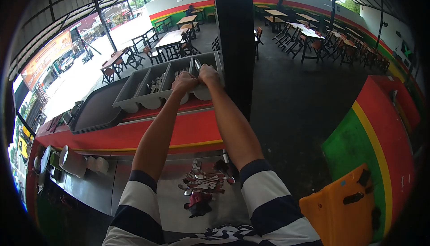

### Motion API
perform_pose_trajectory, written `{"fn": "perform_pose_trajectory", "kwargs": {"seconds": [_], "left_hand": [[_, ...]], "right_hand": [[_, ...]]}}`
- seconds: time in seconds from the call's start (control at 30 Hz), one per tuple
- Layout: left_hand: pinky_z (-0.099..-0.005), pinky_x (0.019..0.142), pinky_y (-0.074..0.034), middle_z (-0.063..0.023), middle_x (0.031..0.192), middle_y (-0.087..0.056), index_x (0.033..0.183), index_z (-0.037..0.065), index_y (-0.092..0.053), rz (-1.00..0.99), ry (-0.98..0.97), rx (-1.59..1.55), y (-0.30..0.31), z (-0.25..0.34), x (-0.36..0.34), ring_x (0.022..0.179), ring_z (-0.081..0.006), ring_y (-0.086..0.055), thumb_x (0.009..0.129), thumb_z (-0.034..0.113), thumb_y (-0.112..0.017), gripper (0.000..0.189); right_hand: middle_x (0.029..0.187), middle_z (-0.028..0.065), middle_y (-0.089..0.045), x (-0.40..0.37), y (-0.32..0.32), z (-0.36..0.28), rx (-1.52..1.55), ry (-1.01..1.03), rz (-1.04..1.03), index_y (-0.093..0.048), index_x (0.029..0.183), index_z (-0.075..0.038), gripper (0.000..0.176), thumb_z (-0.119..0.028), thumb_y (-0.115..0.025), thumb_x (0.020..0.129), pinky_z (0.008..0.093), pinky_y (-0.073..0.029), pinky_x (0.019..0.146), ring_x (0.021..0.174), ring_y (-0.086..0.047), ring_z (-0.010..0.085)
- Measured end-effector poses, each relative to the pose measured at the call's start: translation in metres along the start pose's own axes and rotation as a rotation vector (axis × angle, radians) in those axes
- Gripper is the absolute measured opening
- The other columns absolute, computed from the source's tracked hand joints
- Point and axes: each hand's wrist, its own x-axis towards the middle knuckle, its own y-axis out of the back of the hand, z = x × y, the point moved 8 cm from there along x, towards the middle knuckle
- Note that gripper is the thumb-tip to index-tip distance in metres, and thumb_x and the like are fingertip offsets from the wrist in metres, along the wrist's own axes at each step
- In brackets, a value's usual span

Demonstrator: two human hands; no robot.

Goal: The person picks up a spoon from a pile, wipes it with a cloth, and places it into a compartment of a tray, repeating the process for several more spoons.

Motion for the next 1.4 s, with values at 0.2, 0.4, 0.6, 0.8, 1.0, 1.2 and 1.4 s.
{"fn": "perform_pose_trajectory", "kwargs": {"seconds": [0.2,0.4,0.6,0.8,1.0,1.2,1.4], "left_hand": [[-0.0366,0.094,-0.051,-0.0135,0.115,-0.069,0.102,0.014,-0.076,0.046,0.035,0.017,-0.002,-0.002,0.005,0.112,-0.0280,-0.064,0.072,0.034,-0.072,0.036],[-0.0368,0.095,-0.050,-0.0113,0.113,-0.069,0.100,0.018,-0.076,0.076,0.037,0.046,-0.002,-0.002,0.005,0.111,-0.0270,-0.064,0.075,0.038,-0.070,0.033],[-0.0383,0.090,-0.050,-0.0078,0.107,-0.066,0.101,0.015,-0.074,0.526,-0.348,-0.053,0.018,0.021,-0.030,0.106,-0.0288,-0.060,0.080,0.026,-0.067,0.025],[-0.0414,0.085,-0.048,-0.0121,0.105,-0.062,0.102,0.006,-0.067,0.628,-0.903,-0.369,0.011,-0.006,-0.159,0.100,-0.0328,-0.058,0.080,0.004,-0.066,0.022],[-0.0469,0.100,-0.039,-0.0133,0.127,-0.051,0.127,0.011,-0.054,0.142,-0.183,-0.279,-0.183,-0.217,-0.338,0.120,-0.0369,-0.048,0.081,0.021,-0.072,0.050],[-0.0476,0.100,-0.040,-0.0116,0.133,-0.047,0.127,0.018,-0.057,-0.036,0.076,-0.120,-0.262,-0.310,-0.515,0.124,-0.0376,-0.043,0.072,0.010,-0.070,0.056],[-0.0418,0.097,-0.045,-0.0132,0.118,-0.057,0.118,0.012,-0.061,-0.107,-0.015,-0.361,-0.262,-0.282,-0.509,0.113,-0.0349,-0.053,0.069,0.000,-0.063,0.051]], "right_hand": [[0.136,0.0167,-0.056,0.029,-0.022,0.009,0.011,-0.065,-0.107,-0.062,0.127,-0.009,0.045,-0.015,-0.069,0.082,0.0432,-0.047,0.103,0.127,-0.053,0.0330],[0.134,0.0169,-0.057,0.029,-0.018,0.007,-0.008,-0.007,-0.041,-0.063,0.124,-0.010,0.041,-0.016,-0.067,0.084,0.0449,-0.048,0.101,0.124,-0.055,0.0338],[0.105,0.0189,-0.068,-0.002,0.015,-0.013,0.173,0.479,0.406,-0.068,0.103,-0.005,0.021,-0.015,-0.064,0.086,0.0438,-0.054,0.081,0.092,-0.068,0.0352],[0.087,0.0136,-0.067,-0.129,0.018,0.008,0.512,0.984,0.780,-0.067,0.093,-0.002,0.009,-0.008,-0.061,0.089,0.0373,-0.051,0.070,0.078,-0.066,0.0295],[0.073,0.0032,-0.064,-0.271,-0.193,0.190,0.795,0.501,0.266,-0.068,0.099,0.000,0.018,-0.016,-0.060,0.097,0.0236,-0.046,0.060,0.066,-0.060,0.0080],[0.084,0.0046,-0.069,-0.472,-0.324,0.311,0.777,-0.023,-0.667,-0.069,0.103,0.000,0.020,-0.017,-0.064,0.093,0.0247,-0.050,0.066,0.075,-0.065,0.0107],[0.115,0.0100,-0.060,-0.454,-0.289,0.271,0.630,0.313,-0.561,-0.058,0.128,-0.009,0.053,-0.018,-0.077,0.079,0.0325,-0.049,0.086,0.102,-0.060,0.0213]]}}
